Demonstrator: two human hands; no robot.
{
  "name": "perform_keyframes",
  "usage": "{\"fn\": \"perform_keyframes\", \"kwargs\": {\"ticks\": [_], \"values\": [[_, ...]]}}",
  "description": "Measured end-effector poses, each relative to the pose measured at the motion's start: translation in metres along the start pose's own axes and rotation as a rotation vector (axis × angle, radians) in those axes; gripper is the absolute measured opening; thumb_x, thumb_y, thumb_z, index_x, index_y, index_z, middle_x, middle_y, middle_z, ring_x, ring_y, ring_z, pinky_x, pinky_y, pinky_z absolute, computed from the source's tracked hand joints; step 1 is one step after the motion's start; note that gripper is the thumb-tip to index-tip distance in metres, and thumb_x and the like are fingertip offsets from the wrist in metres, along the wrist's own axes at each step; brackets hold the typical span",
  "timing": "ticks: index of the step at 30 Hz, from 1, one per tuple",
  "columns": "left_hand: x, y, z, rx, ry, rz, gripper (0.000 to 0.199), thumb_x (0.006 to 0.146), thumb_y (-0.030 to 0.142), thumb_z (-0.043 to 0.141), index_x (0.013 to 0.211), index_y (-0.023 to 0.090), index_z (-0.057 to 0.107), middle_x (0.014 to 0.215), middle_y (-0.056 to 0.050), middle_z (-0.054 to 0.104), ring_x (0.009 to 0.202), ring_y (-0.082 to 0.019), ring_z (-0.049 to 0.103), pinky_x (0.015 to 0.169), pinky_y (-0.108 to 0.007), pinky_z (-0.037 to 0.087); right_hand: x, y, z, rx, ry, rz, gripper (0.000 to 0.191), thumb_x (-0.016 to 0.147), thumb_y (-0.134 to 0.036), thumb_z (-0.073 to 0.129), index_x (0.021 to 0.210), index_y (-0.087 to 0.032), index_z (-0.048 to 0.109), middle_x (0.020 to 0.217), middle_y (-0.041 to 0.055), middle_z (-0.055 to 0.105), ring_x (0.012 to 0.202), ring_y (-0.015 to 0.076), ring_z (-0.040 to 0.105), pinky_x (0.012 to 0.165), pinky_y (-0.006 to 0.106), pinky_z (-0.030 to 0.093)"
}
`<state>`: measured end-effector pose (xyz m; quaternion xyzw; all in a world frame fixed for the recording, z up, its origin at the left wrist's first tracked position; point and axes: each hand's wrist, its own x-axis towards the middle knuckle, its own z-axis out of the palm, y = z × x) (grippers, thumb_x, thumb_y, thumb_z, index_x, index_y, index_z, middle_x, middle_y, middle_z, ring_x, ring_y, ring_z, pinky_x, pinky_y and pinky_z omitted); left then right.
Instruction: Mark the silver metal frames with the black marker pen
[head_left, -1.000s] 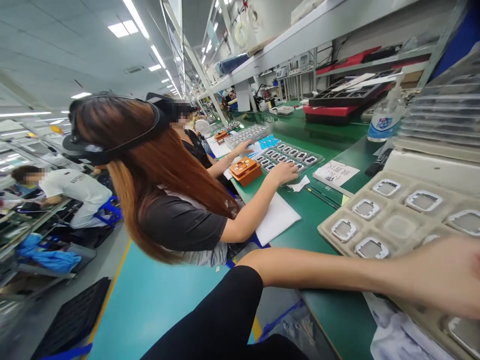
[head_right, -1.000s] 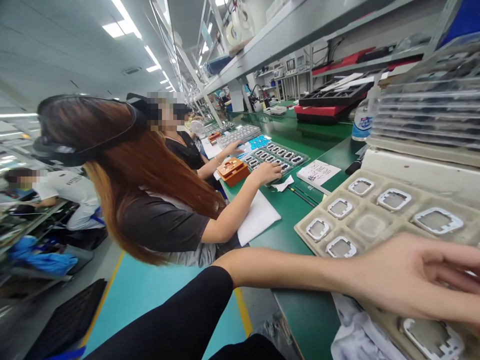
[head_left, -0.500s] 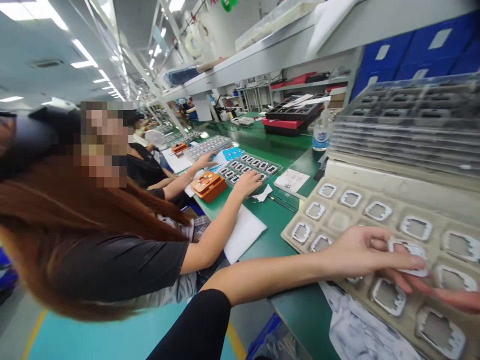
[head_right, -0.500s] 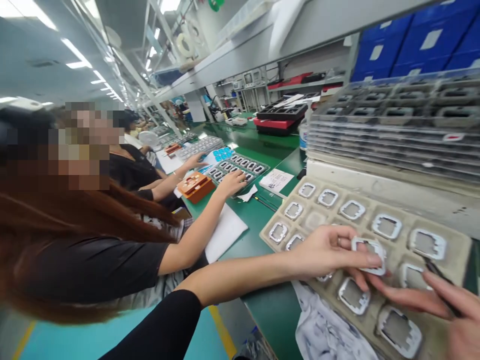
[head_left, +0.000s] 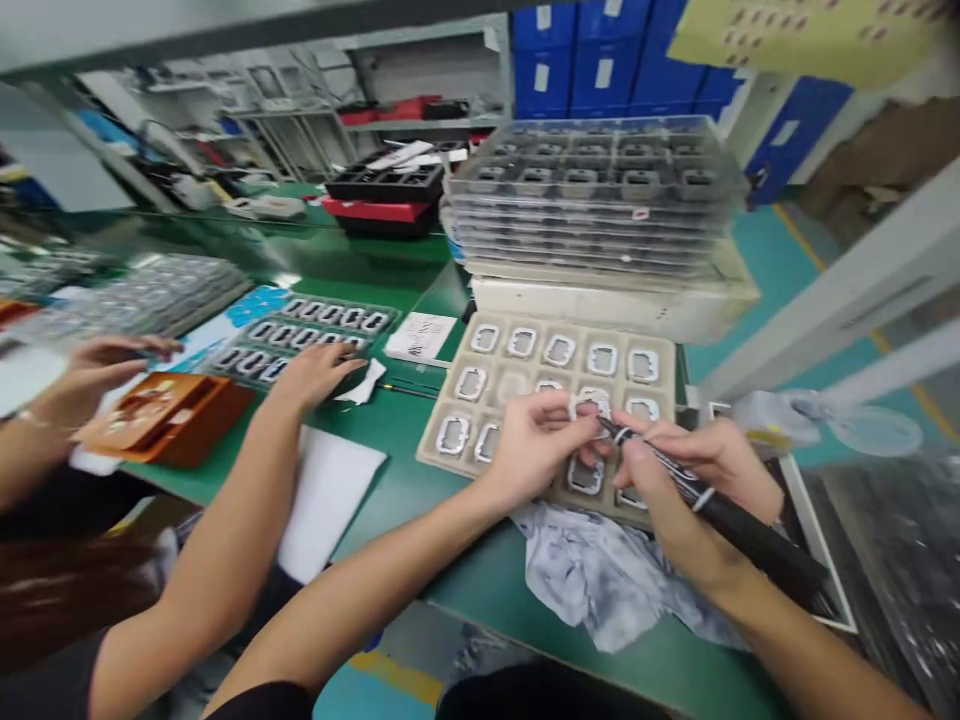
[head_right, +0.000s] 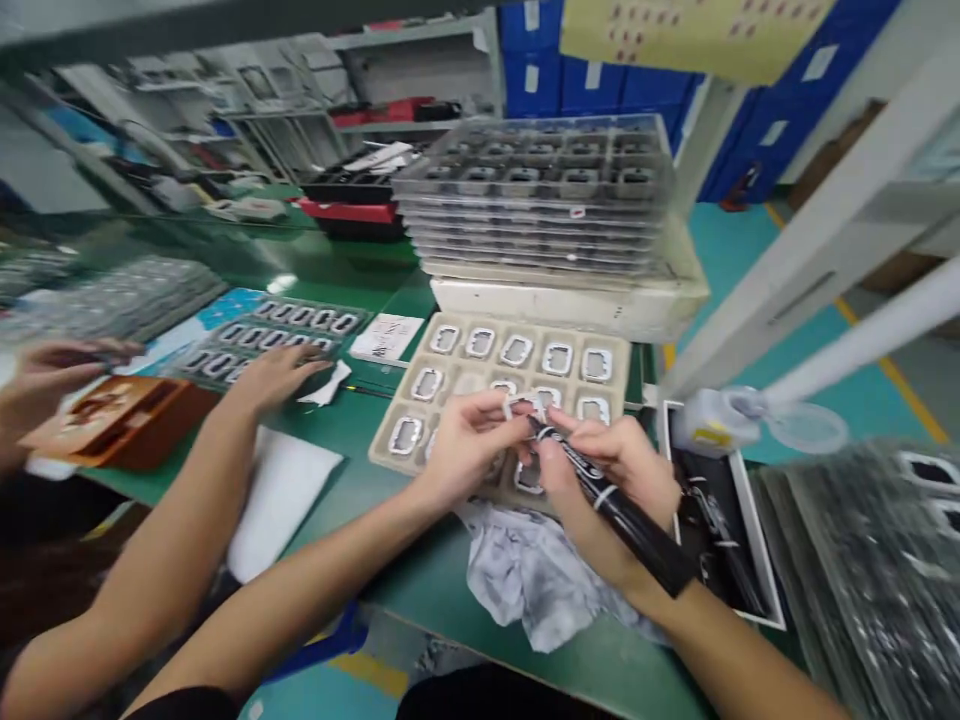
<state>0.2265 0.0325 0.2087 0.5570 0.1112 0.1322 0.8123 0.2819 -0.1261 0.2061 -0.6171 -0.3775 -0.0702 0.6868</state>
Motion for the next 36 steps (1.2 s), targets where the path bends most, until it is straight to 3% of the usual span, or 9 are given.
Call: {"fn": "perform_keyframes", "kwargs": {"ticks": [5, 10, 17, 24, 31, 36], "values": [[-0.007, -0.004, 0.003, 0.116, 0.061, 0.057, 0.025, 0.079, 0.035, 0.086, 0.079, 0.015, 0.072, 0.069, -0.002, 0.076, 0.062, -0.016, 0.073, 0.063, -0.026, 0.062, 0.004, -0.006, 0.004, -0.015, -0.026, -0.046, 0.017, 0.096, -0.015, 0.073, 0.094, -0.025, 0.061, 0.074, -0.0018, 0.072, 0.096, 0.0274, 0.080, 0.094, 0.049, 0.070], [-0.009, -0.002, 0.005, 0.140, 0.046, 0.076, 0.023, 0.081, 0.034, 0.083, 0.074, 0.016, 0.070, 0.066, -0.001, 0.075, 0.062, -0.016, 0.074, 0.064, -0.027, 0.063, 0.006, -0.009, 0.004, -0.100, -0.051, -0.128, 0.019, 0.096, -0.010, 0.071, 0.093, -0.025, 0.061, 0.069, -0.0051, 0.068, 0.100, 0.0247, 0.080, 0.096, 0.044, 0.069], [-0.008, 0.001, 0.001, 0.003, -0.048, -0.078, 0.024, 0.081, 0.035, 0.085, 0.080, 0.014, 0.071, 0.064, -0.002, 0.075, 0.053, -0.015, 0.071, 0.056, -0.024, 0.061, 0.006, -0.010, 0.001, -0.004, -0.073, -0.046, 0.019, 0.096, -0.011, 0.071, 0.093, -0.025, 0.059, 0.075, -0.0044, 0.069, 0.090, 0.0222, 0.078, 0.100, 0.049, 0.068], [-0.004, 0.002, -0.004, -0.073, -0.085, -0.170, 0.021, 0.081, 0.030, 0.085, 0.081, 0.014, 0.073, 0.068, -0.004, 0.076, 0.057, -0.014, 0.074, 0.054, -0.019, 0.059, 0.003, -0.009, -0.003, -0.067, -0.079, -0.050, 0.017, 0.097, -0.013, 0.073, 0.100, -0.027, 0.063, 0.088, -0.0015, 0.074, 0.074, 0.0179, 0.073, 0.076, 0.038, 0.068], [-0.008, 0.006, 0.002, 0.074, -0.033, -0.084, 0.022, 0.079, 0.026, 0.085, 0.076, 0.015, 0.067, 0.059, -0.002, 0.073, 0.050, -0.013, 0.070, 0.051, -0.020, 0.058, 0.004, -0.007, 0.000, -0.081, -0.029, -0.032, 0.017, 0.097, -0.014, 0.073, 0.095, -0.025, 0.061, 0.071, -0.0065, 0.063, 0.063, 0.0138, 0.065, 0.065, 0.033, 0.060], [-0.009, 0.002, 0.001, 0.185, -0.011, 0.011, 0.020, 0.083, 0.025, 0.081, 0.073, 0.016, 0.066, 0.060, -0.002, 0.073, 0.054, -0.013, 0.071, 0.054, -0.021, 0.058, 0.005, -0.008, 0.001, -0.118, -0.023, -0.028, 0.017, 0.098, -0.017, 0.074, 0.092, -0.024, 0.060, 0.069, -0.0066, 0.061, 0.063, 0.0138, 0.066, 0.072, 0.033, 0.064]]}}
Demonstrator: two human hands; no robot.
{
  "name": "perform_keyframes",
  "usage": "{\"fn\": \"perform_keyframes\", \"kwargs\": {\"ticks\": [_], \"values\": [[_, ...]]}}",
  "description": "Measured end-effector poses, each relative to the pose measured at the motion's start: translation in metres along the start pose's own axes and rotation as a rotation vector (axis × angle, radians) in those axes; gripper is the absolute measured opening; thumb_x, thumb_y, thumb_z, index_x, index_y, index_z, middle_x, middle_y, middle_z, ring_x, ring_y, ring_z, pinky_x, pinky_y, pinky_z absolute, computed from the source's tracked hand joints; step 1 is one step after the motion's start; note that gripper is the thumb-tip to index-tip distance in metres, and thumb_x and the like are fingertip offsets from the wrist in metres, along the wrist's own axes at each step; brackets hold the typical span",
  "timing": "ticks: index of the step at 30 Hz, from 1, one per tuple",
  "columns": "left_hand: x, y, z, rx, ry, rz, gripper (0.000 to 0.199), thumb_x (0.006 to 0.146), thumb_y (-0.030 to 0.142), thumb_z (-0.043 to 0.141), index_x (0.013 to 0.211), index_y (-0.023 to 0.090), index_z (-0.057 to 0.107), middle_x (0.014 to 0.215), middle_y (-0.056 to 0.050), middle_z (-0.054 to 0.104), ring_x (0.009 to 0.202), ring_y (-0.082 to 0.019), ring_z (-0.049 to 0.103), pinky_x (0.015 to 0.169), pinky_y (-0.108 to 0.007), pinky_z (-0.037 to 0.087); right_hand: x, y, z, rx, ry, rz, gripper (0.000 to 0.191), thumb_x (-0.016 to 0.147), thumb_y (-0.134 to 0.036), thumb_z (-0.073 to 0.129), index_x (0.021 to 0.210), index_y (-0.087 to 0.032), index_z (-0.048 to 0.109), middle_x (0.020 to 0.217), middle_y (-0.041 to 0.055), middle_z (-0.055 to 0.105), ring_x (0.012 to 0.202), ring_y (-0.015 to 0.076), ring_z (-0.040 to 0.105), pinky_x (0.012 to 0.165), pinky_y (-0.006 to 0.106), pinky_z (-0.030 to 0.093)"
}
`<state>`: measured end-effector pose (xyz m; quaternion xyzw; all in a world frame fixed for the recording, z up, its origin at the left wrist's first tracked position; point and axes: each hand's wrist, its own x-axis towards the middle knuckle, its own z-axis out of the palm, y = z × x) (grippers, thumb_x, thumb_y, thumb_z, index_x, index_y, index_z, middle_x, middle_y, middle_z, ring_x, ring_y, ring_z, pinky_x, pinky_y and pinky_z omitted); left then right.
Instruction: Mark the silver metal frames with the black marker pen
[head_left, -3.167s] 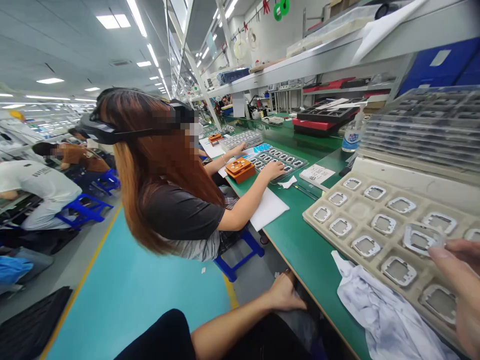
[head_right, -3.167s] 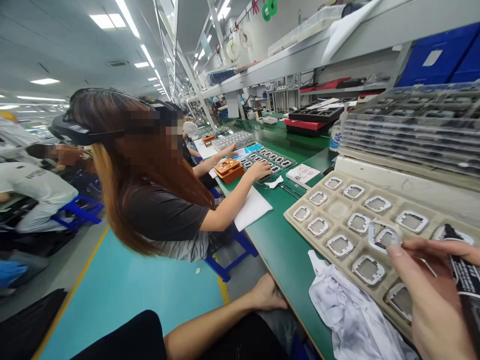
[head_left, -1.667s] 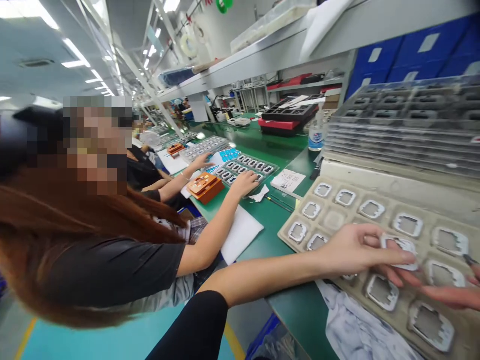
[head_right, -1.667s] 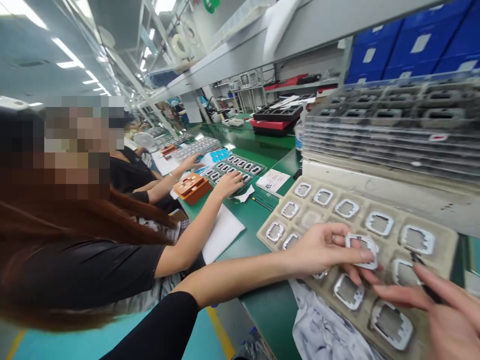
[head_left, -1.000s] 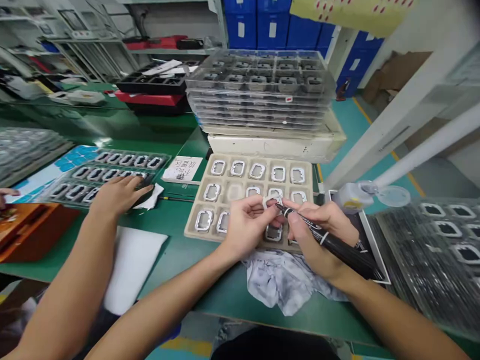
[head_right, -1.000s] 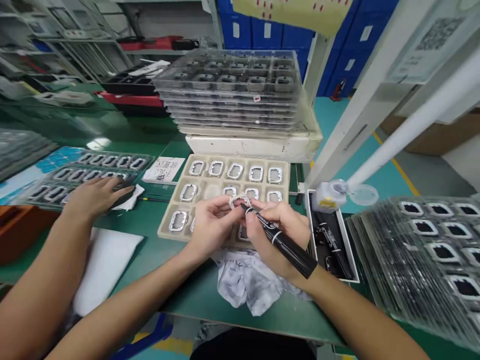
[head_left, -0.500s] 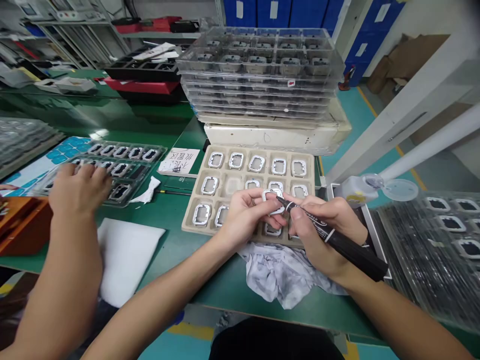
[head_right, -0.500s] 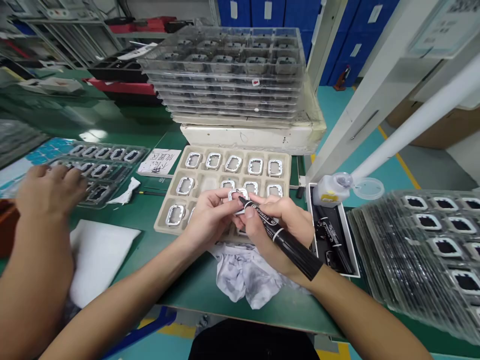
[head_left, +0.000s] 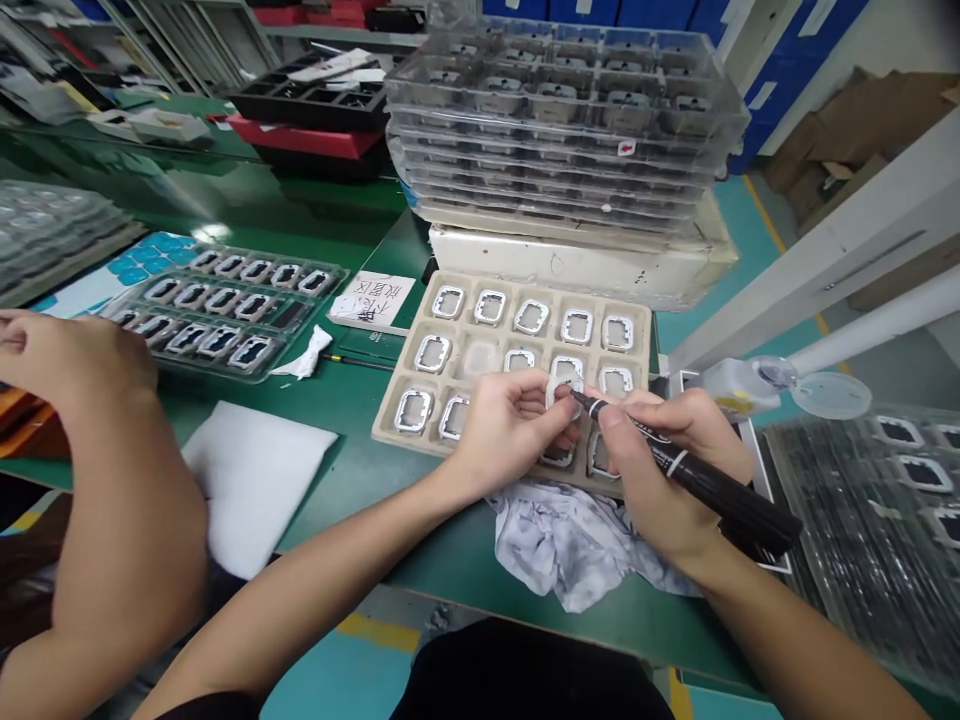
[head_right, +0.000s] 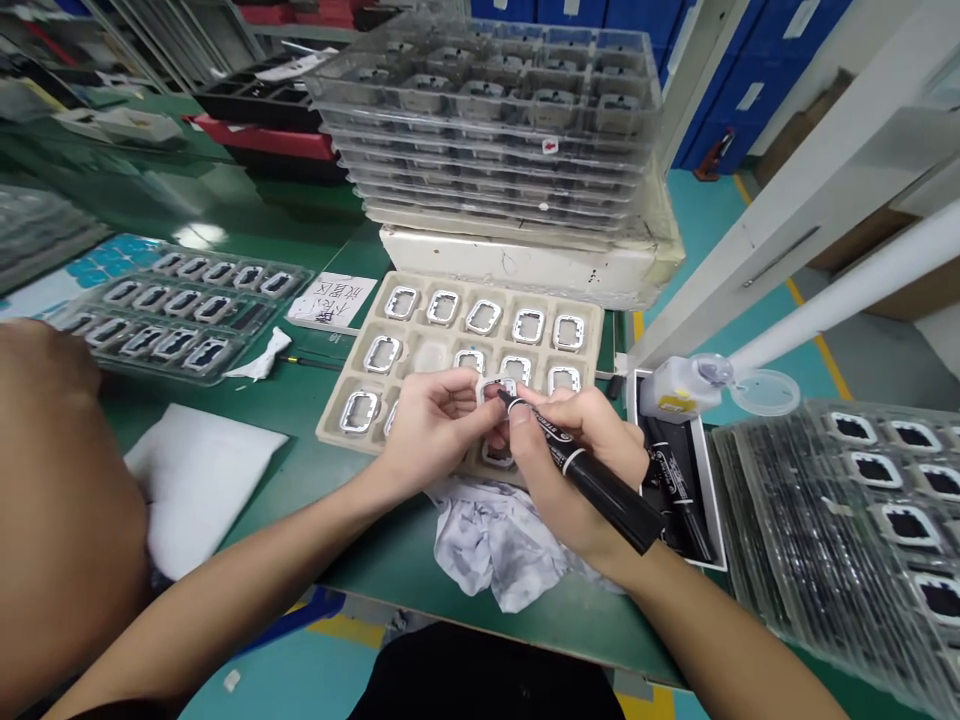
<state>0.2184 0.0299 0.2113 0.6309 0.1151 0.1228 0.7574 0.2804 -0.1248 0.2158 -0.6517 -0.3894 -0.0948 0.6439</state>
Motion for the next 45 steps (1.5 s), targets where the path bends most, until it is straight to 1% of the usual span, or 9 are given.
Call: {"fn": "perform_keyframes", "kwargs": {"ticks": [5, 9, 14, 17, 22, 28, 33, 37, 45], "values": [[0.002, -0.006, -0.004, 0.076, 0.002, 0.091, 0.021, 0.086, 0.026, 0.079, 0.073, 0.015, 0.066, 0.065, -0.003, 0.074, 0.062, -0.015, 0.074, 0.056, -0.022, 0.056, -0.002, 0.001, -0.001, -0.038, -0.005, -0.023, 0.016, 0.097, -0.018, 0.074, 0.093, -0.025, 0.061, 0.070, -0.0064, 0.060, 0.062, 0.0156, 0.065, 0.089, 0.044, 0.069], [0.005, -0.008, -0.005, 0.057, -0.019, 0.146, 0.016, 0.088, 0.023, 0.077, 0.077, 0.015, 0.070, 0.075, -0.003, 0.079, 0.070, -0.013, 0.075, 0.063, -0.021, 0.058, -0.001, 0.001, -0.001, -0.082, -0.002, -0.121, 0.020, 0.093, -0.011, 0.075, 0.093, -0.024, 0.060, 0.079, -0.0034, 0.065, 0.079, 0.0193, 0.073, 0.097, 0.046, 0.069], [0.009, -0.006, -0.007, -0.017, -0.066, 0.166, 0.010, 0.089, 0.020, 0.078, 0.082, 0.014, 0.073, 0.077, -0.003, 0.079, 0.071, -0.012, 0.075, 0.068, -0.021, 0.060, 0.005, -0.007, -0.005, -0.076, -0.103, -0.222, 0.028, 0.089, 0.000, 0.071, 0.096, -0.022, 0.057, 0.077, -0.0037, 0.066, 0.074, 0.0173, 0.073, 0.094, 0.046, 0.072], [0.011, -0.005, -0.009, -0.033, -0.081, 0.143, 0.013, 0.089, 0.025, 0.080, 0.086, 0.014, 0.075, 0.079, -0.004, 0.080, 0.073, -0.013, 0.075, 0.069, -0.023, 0.059, 0.007, -0.010, -0.009, -0.132, -0.164, -0.284, 0.032, 0.086, 0.004, 0.072, 0.102, -0.020, 0.059, 0.085, 0.0014, 0.072, 0.081, 0.0203, 0.076, 0.091, 0.044, 0.073], [0.012, -0.006, -0.009, -0.049, -0.079, 0.107, 0.021, 0.084, 0.032, 0.087, 0.087, 0.014, 0.076, 0.080, -0.005, 0.080, 0.075, -0.014, 0.074, 0.071, -0.024, 0.059, 0.009, -0.009, -0.006, -0.140, -0.114, -0.402, 0.037, 0.083, 0.009, 0.073, 0.106, -0.018, 0.061, 0.085, 0.0032, 0.073, 0.078, 0.0205, 0.076, 0.088, 0.043, 0.074], [0.008, -0.005, -0.008, -0.142, -0.108, 0.029, 0.023, 0.080, 0.031, 0.090, 0.086, 0.013, 0.076, 0.078, -0.004, 0.078, 0.070, -0.012, 0.072, 0.068, -0.021, 0.056, 0.013, -0.009, 0.003, -0.286, -0.108, -0.464, 0.025, 0.088, 0.000, 0.066, 0.091, -0.022, 0.055, 0.067, -0.0052, 0.059, 0.064, 0.0168, 0.069, 0.089, 0.050, 0.075], [0.007, -0.004, -0.007, -0.261, -0.153, -0.058, 0.026, 0.075, 0.028, 0.094, 0.088, 0.013, 0.077, 0.076, -0.003, 0.078, 0.065, -0.011, 0.072, 0.065, -0.018, 0.058, 0.013, -0.009, 0.005, -0.337, -0.086, -0.502, 0.024, 0.088, 0.000, 0.066, 0.096, -0.021, 0.056, 0.071, -0.0043, 0.061, 0.064, 0.0142, 0.066, 0.089, 0.045, 0.074], [0.006, -0.003, -0.005, -0.246, -0.149, -0.035, 0.022, 0.079, 0.027, 0.092, 0.083, 0.013, 0.075, 0.072, -0.001, 0.076, 0.059, -0.008, 0.069, 0.063, -0.016, 0.057, 0.011, -0.007, 0.004, -0.257, -0.059, -0.484, 0.029, 0.085, 0.005, 0.069, 0.096, -0.020, 0.059, 0.072, -0.0045, 0.060, 0.066, 0.0135, 0.065, 0.089, 0.043, 0.074], [0.001, -0.003, -0.001, -0.115, -0.070, 0.044, 0.020, 0.084, 0.022, 0.085, 0.075, 0.015, 0.069, 0.069, -0.001, 0.076, 0.059, -0.010, 0.071, 0.057, -0.019, 0.058, 0.009, 0.000, 0.006, -0.216, -0.007, -0.471, 0.033, 0.081, 0.012, 0.074, 0.095, -0.016, 0.063, 0.074, -0.0029, 0.063, 0.065, 0.0138, 0.067, 0.087, 0.043, 0.075]]}}
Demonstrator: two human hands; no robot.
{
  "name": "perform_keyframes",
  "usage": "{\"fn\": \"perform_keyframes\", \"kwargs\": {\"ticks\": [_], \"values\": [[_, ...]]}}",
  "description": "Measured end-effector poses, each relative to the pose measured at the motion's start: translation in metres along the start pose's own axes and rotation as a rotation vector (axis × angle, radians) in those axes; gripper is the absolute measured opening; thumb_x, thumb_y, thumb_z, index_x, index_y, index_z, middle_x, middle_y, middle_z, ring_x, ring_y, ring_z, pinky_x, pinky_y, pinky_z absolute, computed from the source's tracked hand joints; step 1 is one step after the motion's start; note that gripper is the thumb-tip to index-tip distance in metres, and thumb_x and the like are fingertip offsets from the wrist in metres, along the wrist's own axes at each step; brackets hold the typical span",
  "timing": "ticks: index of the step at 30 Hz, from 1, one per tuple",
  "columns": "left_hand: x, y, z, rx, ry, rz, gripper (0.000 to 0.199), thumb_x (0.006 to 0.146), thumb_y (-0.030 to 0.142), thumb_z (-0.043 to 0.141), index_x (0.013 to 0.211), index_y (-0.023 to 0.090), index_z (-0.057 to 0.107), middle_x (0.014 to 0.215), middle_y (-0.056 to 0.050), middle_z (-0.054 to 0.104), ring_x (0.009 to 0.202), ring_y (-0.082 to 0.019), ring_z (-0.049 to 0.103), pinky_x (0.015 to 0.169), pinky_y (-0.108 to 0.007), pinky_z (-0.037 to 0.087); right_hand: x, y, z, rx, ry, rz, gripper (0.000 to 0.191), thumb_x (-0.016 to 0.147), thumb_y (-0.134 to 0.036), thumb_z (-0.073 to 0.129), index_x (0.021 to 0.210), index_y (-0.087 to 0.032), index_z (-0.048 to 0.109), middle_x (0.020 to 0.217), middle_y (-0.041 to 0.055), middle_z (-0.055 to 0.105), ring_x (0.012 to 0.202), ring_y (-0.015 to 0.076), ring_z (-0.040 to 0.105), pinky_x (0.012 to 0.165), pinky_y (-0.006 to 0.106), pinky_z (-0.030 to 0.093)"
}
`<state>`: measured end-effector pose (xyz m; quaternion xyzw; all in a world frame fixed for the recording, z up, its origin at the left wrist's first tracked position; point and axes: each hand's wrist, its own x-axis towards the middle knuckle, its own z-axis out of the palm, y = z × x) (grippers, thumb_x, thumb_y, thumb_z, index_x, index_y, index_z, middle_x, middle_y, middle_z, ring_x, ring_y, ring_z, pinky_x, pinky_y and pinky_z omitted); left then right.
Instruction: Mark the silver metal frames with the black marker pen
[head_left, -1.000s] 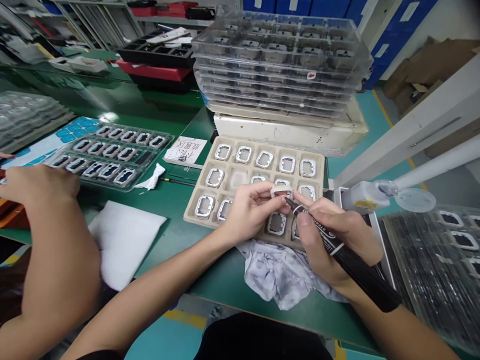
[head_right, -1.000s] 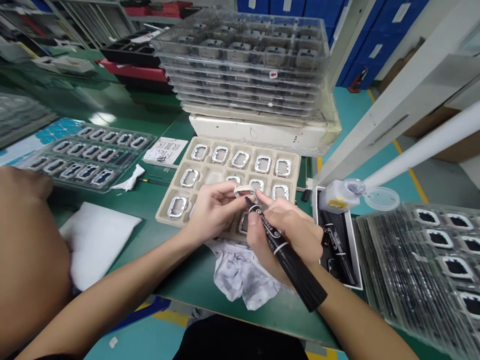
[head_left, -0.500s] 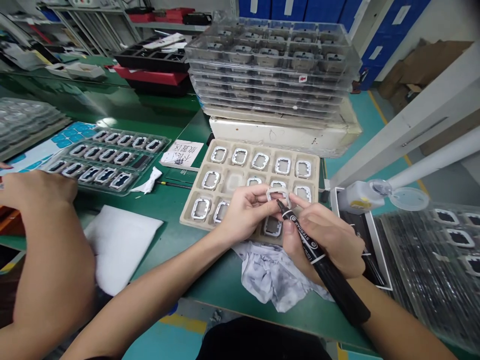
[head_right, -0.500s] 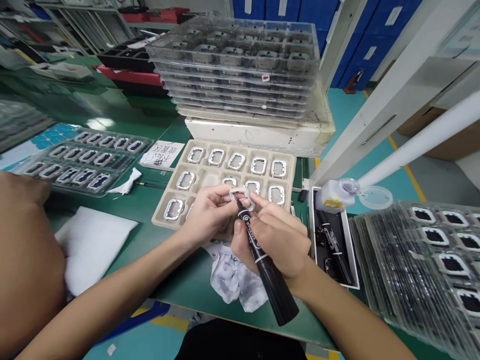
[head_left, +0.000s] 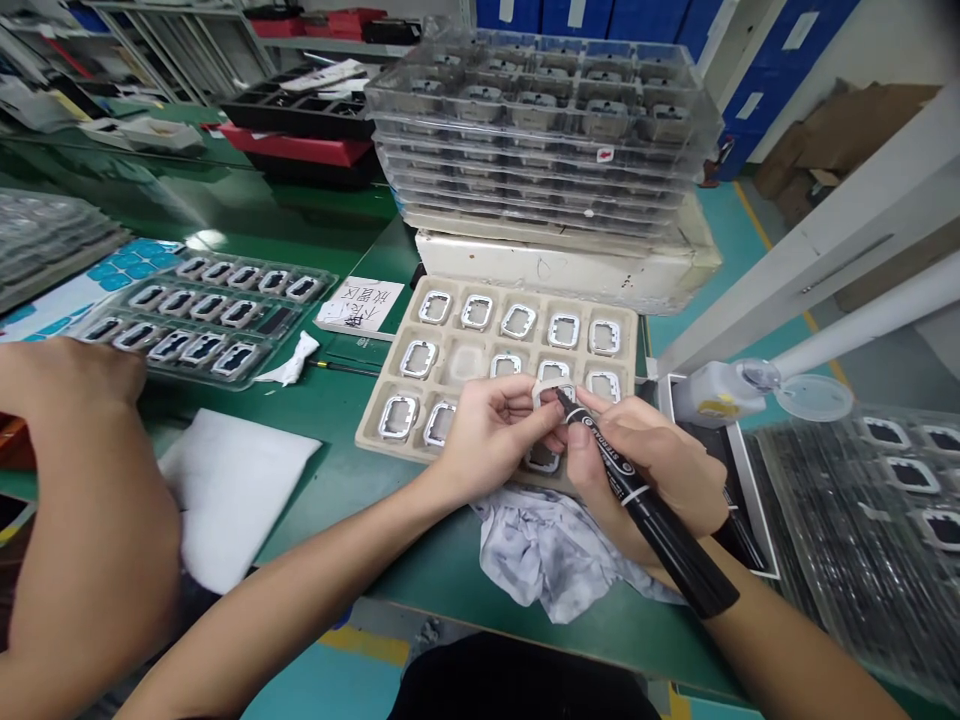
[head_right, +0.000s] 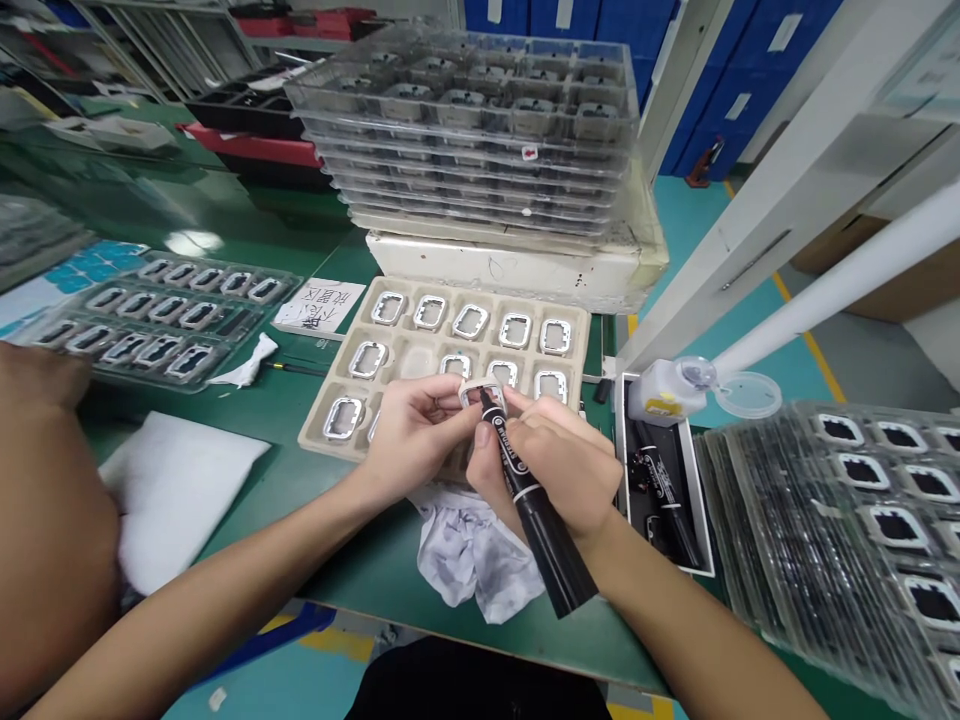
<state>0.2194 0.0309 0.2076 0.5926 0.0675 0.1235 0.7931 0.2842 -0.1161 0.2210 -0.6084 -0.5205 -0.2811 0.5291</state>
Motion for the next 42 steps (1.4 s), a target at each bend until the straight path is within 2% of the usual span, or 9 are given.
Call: {"fn": "perform_keyframes", "kwargs": {"ticks": [10, 20, 28, 32, 34, 37, 39, 42], "values": [[-0.0032, -0.0081, -0.0033, 0.155, 0.007, 0.101, 0.021, 0.090, 0.022, 0.078, 0.075, 0.016, 0.066, 0.070, -0.002, 0.076, 0.063, -0.010, 0.072, 0.054, -0.017, 0.053, 0.0010, -0.0028, -0.0002, -0.011, -0.014, 0.025, 0.033, 0.084, 0.010, 0.072, 0.096, -0.019, 0.062, 0.074, -0.0045, 0.063, 0.068, 0.0153, 0.069, 0.086, 0.043, 0.075], [-0.0054, -0.0087, -0.0039, 0.268, 0.037, 0.111, 0.028, 0.096, 0.034, 0.074, 0.075, 0.018, 0.065, 0.071, -0.002, 0.074, 0.062, -0.011, 0.067, 0.055, -0.022, 0.051, 0.0022, 0.0008, 0.0004, -0.022, -0.038, -0.001, 0.037, 0.082, 0.009, 0.073, 0.101, -0.021, 0.064, 0.074, -0.0041, 0.061, 0.066, 0.0162, 0.068, 0.086, 0.043, 0.075], [-0.0087, -0.0055, -0.0037, 0.443, 0.064, 0.200, 0.035, 0.100, 0.032, 0.067, 0.070, 0.019, 0.058, 0.061, 0.002, 0.065, 0.054, -0.009, 0.058, 0.051, -0.023, 0.042, 0.0048, -0.0017, 0.0029, -0.017, -0.020, -0.041, 0.036, 0.083, 0.010, 0.071, 0.096, -0.021, 0.061, 0.070, -0.0053, 0.056, 0.058, 0.0125, 0.056, 0.083, 0.043, 0.075], [-0.0094, -0.0029, -0.0038, 0.392, 0.035, 0.165, 0.029, 0.100, 0.033, 0.067, 0.076, 0.018, 0.061, 0.066, 0.001, 0.068, 0.054, -0.009, 0.056, 0.050, -0.023, 0.039, 0.0040, -0.0012, 0.0004, -0.042, -0.053, 0.009, 0.034, 0.085, 0.008, 0.072, 0.098, -0.021, 0.061, 0.073, -0.0029, 0.062, 0.067, 0.0158, 0.068, 0.082, 0.038, 0.074], [-0.0090, -0.0024, -0.0041, 0.386, 0.034, 0.152, 0.031, 0.100, 0.034, 0.068, 0.073, 0.019, 0.060, 0.063, 0.002, 0.064, 0.054, -0.009, 0.053, 0.049, -0.023, 0.037, 0.0014, 0.0004, 0.0017, -0.041, -0.051, -0.017, 0.033, 0.083, 0.009, 0.073, 0.096, -0.018, 0.061, 0.074, -0.0015, 0.064, 0.067, 0.0157, 0.069, 0.082, 0.037, 0.074], [-0.0086, -0.0018, -0.0049, 0.477, 0.083, 0.179, 0.043, 0.097, 0.033, 0.070, 0.062, 0.020, 0.050, 0.054, 0.004, 0.047, 0.051, -0.008, 0.041, 0.048, -0.025, 0.028, -0.0031, 0.0030, 0.0062, -0.062, -0.046, -0.066, 0.027, 0.087, 0.006, 0.072, 0.087, -0.018, 0.059, 0.068, -0.0033, 0.059, 0.063, 0.0134, 0.065, 0.088, 0.039, 0.073], [-0.0087, -0.0014, -0.0050, 0.534, 0.105, 0.208, 0.046, 0.097, 0.031, 0.070, 0.059, 0.020, 0.046, 0.052, 0.005, 0.042, 0.050, -0.008, 0.036, 0.048, -0.026, 0.025, -0.0040, 0.0033, 0.0075, -0.068, -0.049, -0.081, 0.026, 0.088, 0.005, 0.071, 0.088, -0.018, 0.058, 0.067, -0.0042, 0.057, 0.063, 0.0133, 0.063, 0.089, 0.040, 0.073], [-0.0094, -0.0009, -0.0041, 0.505, 0.079, 0.199, 0.038, 0.099, 0.031, 0.067, 0.065, 0.019, 0.055, 0.057, 0.003, 0.055, 0.051, -0.008, 0.046, 0.049, -0.024, 0.032, -0.0010, 0.0014, 0.0043, -0.024, -0.032, -0.066, 0.031, 0.084, 0.009, 0.071, 0.098, -0.018, 0.062, 0.072, -0.0028, 0.062, 0.065, 0.0148, 0.065, 0.085, 0.040, 0.074]]}}
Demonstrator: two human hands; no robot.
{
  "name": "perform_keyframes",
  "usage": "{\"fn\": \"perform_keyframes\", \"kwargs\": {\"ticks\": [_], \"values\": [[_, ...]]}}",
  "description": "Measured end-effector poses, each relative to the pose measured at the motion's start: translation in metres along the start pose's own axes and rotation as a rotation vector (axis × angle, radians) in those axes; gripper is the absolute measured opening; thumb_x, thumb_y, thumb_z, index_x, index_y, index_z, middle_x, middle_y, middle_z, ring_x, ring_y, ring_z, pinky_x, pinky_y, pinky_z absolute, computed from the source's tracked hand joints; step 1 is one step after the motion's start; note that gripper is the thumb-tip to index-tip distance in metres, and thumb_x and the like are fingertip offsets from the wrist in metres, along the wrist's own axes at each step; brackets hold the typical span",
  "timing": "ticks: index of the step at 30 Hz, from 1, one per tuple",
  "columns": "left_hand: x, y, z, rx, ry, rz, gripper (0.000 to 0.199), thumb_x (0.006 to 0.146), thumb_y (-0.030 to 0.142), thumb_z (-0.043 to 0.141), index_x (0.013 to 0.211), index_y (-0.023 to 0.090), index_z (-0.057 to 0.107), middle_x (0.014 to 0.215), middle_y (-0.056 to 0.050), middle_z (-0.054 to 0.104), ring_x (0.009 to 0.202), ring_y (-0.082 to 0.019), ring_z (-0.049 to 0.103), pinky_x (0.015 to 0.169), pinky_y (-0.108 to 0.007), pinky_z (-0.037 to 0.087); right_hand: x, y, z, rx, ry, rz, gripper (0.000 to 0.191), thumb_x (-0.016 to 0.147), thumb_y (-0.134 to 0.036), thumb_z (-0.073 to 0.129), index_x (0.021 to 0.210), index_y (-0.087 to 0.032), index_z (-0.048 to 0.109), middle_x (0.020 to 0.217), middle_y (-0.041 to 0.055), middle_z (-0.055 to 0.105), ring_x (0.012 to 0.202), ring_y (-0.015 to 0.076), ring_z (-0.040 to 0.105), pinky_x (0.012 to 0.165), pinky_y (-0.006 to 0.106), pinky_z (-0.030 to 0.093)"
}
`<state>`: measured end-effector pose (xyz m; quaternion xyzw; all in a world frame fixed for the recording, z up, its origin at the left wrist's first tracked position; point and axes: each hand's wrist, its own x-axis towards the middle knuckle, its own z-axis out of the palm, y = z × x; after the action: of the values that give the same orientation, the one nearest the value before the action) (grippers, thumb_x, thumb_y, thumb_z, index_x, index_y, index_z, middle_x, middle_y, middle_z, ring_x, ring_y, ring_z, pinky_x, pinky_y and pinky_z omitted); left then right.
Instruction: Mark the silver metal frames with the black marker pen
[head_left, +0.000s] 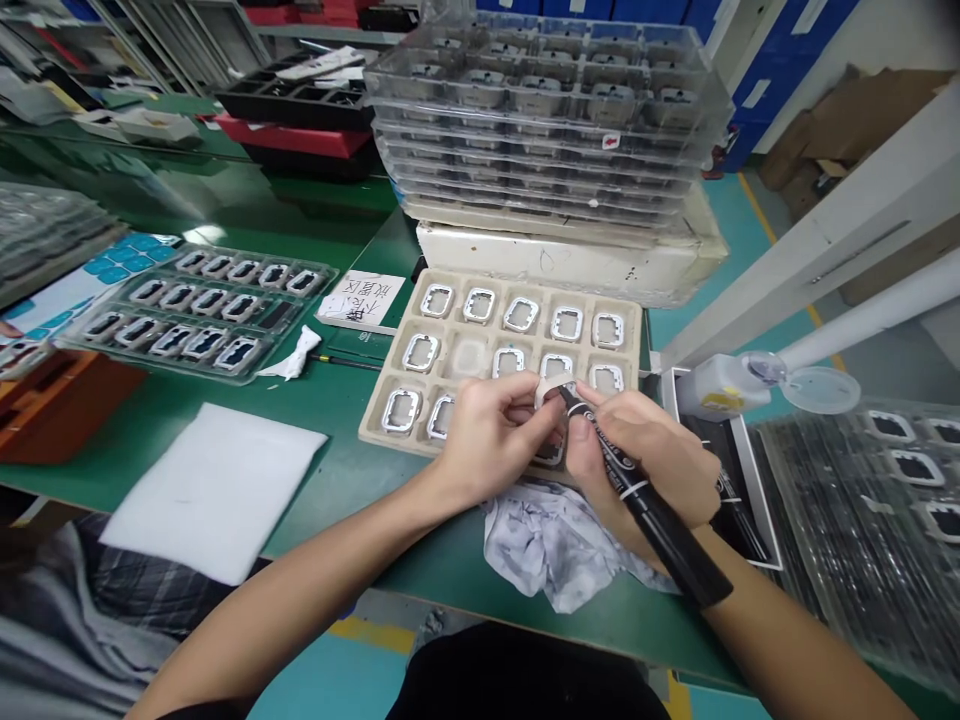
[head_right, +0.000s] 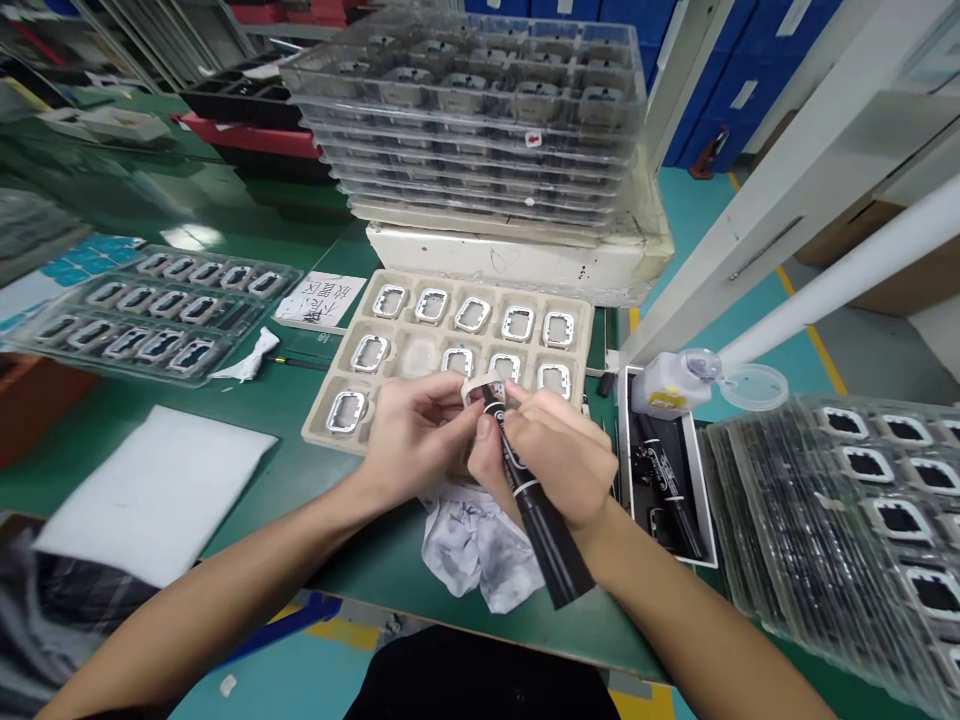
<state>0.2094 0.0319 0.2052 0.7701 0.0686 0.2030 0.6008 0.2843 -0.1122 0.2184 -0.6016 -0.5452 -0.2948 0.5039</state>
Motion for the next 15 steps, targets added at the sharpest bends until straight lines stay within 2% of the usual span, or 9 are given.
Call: {"fn": "perform_keyframes", "kwargs": {"ticks": [3, 6, 8, 12, 15], "values": [[0.000, 0.001, 0.001, -0.050, -0.015, -0.026, 0.033, 0.099, 0.031, 0.066, 0.070, 0.018, 0.060, 0.060, 0.002, 0.063, 0.052, -0.008, 0.052, 0.049, -0.023, 0.037, 0.003, -0.001, -0.003, -0.020, -0.025, 0.067, 0.034, 0.085, 0.007, 0.071, 0.102, -0.021, 0.063, 0.078, -0.0020, 0.067, 0.068, 0.0170, 0.071, 0.083, 0.037, 0.074], [0.002, 0.004, -0.001, -0.074, -0.008, -0.048, 0.035, 0.095, 0.029, 0.073, 0.065, 0.018, 0.058, 0.059, 0.002, 0.064, 0.051, -0.008, 0.054, 0.048, -0.021, 0.040, 0.003, 0.000, -0.004, 0.006, -0.008, 0.024, 0.035, 0.085, 0.008, 0.071, 0.101, -0.022, 0.062, 0.075, -0.0041, 0.065, 0.064, 0.0156, 0.068, 0.084, 0.039, 0.074], [0.006, 0.007, -0.003, -0.181, -0.036, -0.116, 0.032, 0.089, 0.030, 0.079, 0.066, 0.018, 0.061, 0.061, 0.001, 0.068, 0.052, -0.009, 0.059, 0.049, -0.021, 0.044, 0.002, 0.000, -0.006, 0.045, -0.029, 0.044, 0.033, 0.085, 0.007, 0.071, 0.100, -0.021, 0.062, 0.074, -0.0042, 0.065, 0.065, 0.0152, 0.068, 0.088, 0.042, 0.074], [0.013, 0.011, -0.007, -0.445, -0.141, -0.291, 0.029, 0.077, 0.034, 0.091, 0.077, 0.015, 0.069, 0.064, -0.002, 0.074, 0.054, -0.014, 0.069, 0.052, -0.022, 0.055, 0.004, -0.006, -0.016, 0.080, -0.120, 0.216, 0.029, 0.088, 0.001, 0.072, 0.101, -0.023, 0.061, 0.082, -0.0021, 0.071, 0.080, 0.0189, 0.076, 0.091, 0.040, 0.073], [0.015, 0.008, -0.009, -0.542, -0.190, -0.339, 0.030, 0.079, 0.036, 0.090, 0.079, 0.014, 0.070, 0.065, -0.004, 0.076, 0.052, -0.014, 0.071, 0.051, -0.022, 0.057, 0.006, -0.008, -0.023, 0.103, -0.096, 0.247, 0.030, 0.089, 0.000, 0.073, 0.103, -0.024, 0.060, 0.079, -0.0032, 0.071, 0.085, 0.0201, 0.078, 0.089, 0.037, 0.072]]}}
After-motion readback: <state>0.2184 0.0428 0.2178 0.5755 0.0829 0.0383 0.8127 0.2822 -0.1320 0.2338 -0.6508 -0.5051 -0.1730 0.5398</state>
